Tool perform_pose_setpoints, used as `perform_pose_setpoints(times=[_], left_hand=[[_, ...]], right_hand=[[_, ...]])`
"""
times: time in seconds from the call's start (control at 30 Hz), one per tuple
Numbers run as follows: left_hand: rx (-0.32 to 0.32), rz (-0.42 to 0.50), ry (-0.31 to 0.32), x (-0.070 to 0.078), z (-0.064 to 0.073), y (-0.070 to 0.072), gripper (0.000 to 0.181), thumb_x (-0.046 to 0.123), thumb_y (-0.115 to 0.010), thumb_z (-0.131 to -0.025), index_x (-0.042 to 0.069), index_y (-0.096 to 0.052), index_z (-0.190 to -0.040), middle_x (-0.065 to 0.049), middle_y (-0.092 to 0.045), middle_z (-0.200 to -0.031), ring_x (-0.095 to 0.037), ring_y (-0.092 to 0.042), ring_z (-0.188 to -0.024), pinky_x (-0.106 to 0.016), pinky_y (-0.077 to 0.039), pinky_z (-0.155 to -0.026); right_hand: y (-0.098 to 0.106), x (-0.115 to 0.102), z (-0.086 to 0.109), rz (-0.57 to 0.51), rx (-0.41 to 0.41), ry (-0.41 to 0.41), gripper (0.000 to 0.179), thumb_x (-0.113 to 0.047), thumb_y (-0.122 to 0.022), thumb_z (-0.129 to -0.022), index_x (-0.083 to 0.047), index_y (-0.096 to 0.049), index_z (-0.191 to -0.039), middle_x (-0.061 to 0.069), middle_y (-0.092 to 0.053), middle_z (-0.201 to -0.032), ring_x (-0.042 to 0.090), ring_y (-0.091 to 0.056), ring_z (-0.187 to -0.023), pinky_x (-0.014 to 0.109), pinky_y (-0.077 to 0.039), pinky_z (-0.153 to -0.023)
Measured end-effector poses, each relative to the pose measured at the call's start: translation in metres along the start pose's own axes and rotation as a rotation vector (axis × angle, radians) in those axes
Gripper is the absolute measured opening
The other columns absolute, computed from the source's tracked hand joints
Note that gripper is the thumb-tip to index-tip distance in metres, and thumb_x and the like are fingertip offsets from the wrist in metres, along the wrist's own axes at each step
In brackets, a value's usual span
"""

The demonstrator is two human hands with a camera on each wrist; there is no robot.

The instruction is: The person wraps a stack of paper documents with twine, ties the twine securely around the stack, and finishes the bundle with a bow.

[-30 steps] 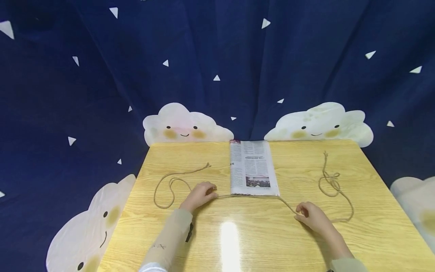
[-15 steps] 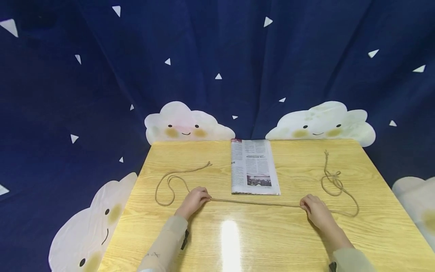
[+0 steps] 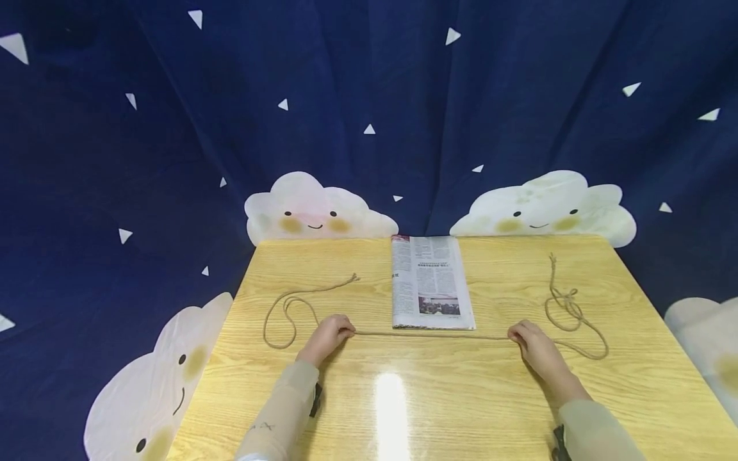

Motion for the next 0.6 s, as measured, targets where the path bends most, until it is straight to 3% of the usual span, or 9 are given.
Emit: perform_pose_setpoints(times=[0.27, 0.6], left_hand=[[0.033, -0.012, -0.005, -0.001, -0.007, 0.001, 0.010, 0.002, -0.063, -0.082, 0.004, -0.071, -0.087, -0.002, -0.060, -0.085, -0.015, -0.058, -0.081, -0.022, -0.051, -0.074], [0.002, 0.038, 0.050, 0.000, -0.014, -0.004, 0.014, -0.002, -0.061, -0.084, 0.003, -0.072, -0.091, -0.003, -0.058, -0.088, -0.018, -0.057, -0.084, -0.027, -0.052, -0.076]], right_hand=[[0.001, 0.012, -0.002, 0.001, 0.050, -0.054, 0.015, 0.009, -0.067, -0.074, -0.002, -0.062, -0.082, 0.005, -0.056, -0.079, 0.024, -0.055, -0.075, 0.037, -0.051, -0.062], [0.003, 0.020, -0.001, -0.054, -0.056, -0.224, 0.011, 0.008, -0.059, -0.082, 0.002, -0.063, -0.090, 0.011, -0.056, -0.089, 0.031, -0.052, -0.085, 0.045, -0.049, -0.070]])
Point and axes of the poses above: each hand's wrist, its own z-axis away from the middle knuckle, its own y-axis out of the back of the hand, x = y × z, the point moved 5 cm from there along -z, towards the middle knuckle
